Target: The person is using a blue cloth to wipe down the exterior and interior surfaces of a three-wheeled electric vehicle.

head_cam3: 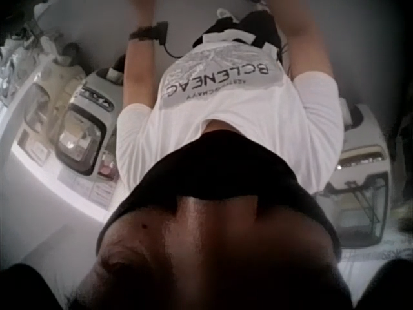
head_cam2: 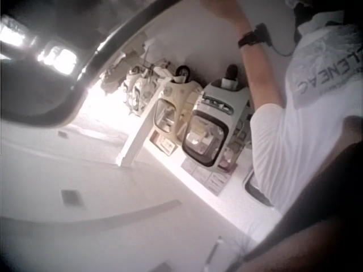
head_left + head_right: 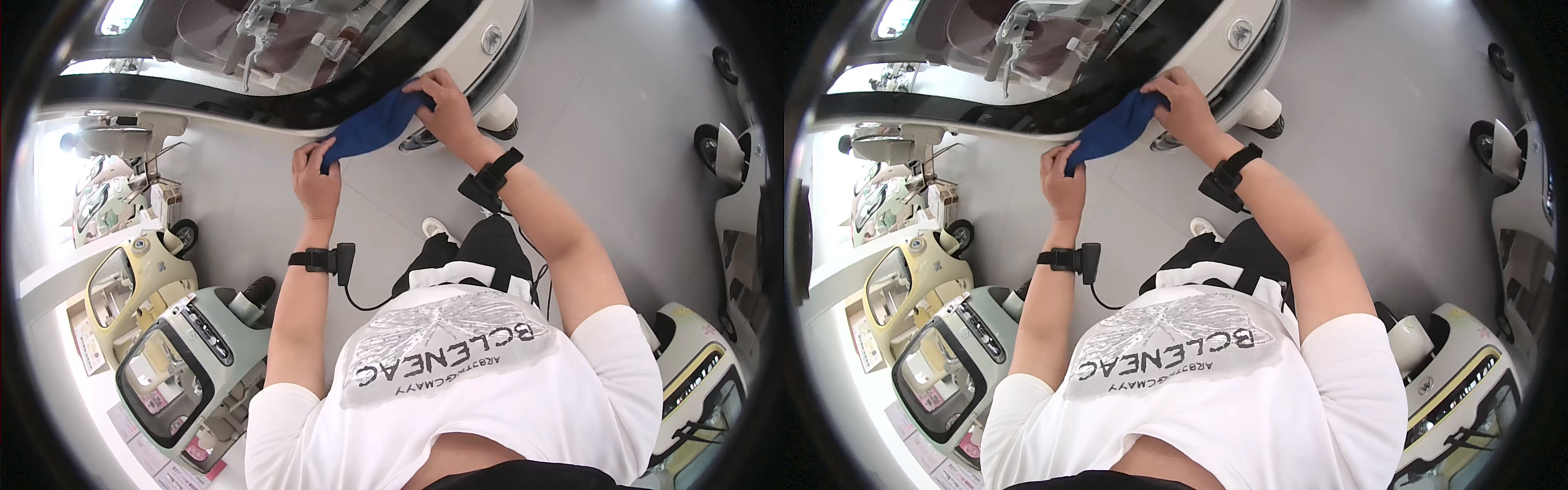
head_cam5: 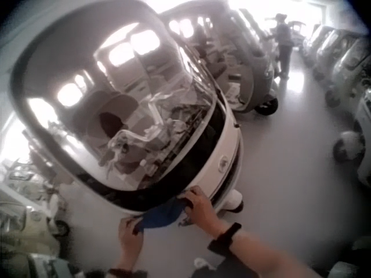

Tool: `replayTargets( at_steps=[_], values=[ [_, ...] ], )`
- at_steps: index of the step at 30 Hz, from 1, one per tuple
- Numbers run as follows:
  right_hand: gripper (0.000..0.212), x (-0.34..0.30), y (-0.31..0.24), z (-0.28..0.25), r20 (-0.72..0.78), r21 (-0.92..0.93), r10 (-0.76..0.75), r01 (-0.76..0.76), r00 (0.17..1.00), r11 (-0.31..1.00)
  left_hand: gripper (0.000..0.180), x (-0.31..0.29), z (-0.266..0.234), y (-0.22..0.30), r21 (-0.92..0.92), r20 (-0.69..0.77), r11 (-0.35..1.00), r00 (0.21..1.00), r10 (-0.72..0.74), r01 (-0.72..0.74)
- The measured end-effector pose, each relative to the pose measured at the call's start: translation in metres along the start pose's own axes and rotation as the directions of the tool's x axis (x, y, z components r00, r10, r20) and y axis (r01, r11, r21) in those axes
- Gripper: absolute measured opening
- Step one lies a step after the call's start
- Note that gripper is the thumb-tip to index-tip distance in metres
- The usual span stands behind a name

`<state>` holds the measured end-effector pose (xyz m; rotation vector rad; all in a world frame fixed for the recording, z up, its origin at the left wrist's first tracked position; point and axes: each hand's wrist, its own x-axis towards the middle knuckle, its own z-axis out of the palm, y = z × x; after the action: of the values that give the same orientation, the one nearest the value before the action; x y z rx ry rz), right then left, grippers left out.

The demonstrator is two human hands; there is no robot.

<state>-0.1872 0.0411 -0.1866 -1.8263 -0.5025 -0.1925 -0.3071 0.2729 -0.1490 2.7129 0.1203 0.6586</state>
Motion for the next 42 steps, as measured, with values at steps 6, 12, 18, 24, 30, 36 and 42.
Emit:
replayTargets(
  at_steps=[6, 12, 18, 24, 30, 36, 42],
  values=[
    [0.045, 0.023, 0.0, 0.019, -0.128, -0.066, -0.098, 0.09, 0.987, 0.994, 0.042, 0.022, 0.003, 0.002, 0.005, -0.084, 0.999, 0.995, -0.052, 0.053],
    [0.043, 0.0, 0.01, 0.017, 0.022, -0.102, -0.102, 0.104, 0.995, 0.989, 0.044, -0.009, 0.019, 0.0, 0.062, 0.209, 0.994, 0.972, -0.103, 0.092],
    [0.04, 0.022, -0.02, 0.007, 0.132, 0.024, -0.012, 0.009, 0.991, 1.0, 0.044, 0.007, -0.022, -0.001, -0.099, -0.028, 0.984, 0.988, -0.15, 0.147],
    [0.037, 0.112, -0.109, 0.038, -0.202, 0.038, -0.411, 0.427, 0.889, 0.904, 0.044, 0.08, -0.085, -0.009, -0.242, -0.516, 0.97, 0.842, -0.157, 0.033],
    [0.041, 0.107, -0.097, 0.082, -0.124, -0.249, -0.557, 0.518, 0.821, 0.819, 0.041, 0.082, -0.07, -0.04, -0.293, -0.45, 0.954, 0.872, -0.193, 0.061],
    [0.044, 0.065, -0.079, 0.082, 0.043, -0.356, -0.547, 0.524, 0.836, 0.774, 0.039, 0.058, -0.051, -0.054, -0.343, -0.294, 0.938, 0.942, -0.163, 0.056],
    [0.045, 0.036, -0.065, 0.089, -0.03, -0.396, -0.418, 0.373, 0.908, 0.839, 0.036, 0.038, -0.023, -0.08, -0.322, -0.173, 0.942, 0.972, -0.16, 0.098]
  ],
)
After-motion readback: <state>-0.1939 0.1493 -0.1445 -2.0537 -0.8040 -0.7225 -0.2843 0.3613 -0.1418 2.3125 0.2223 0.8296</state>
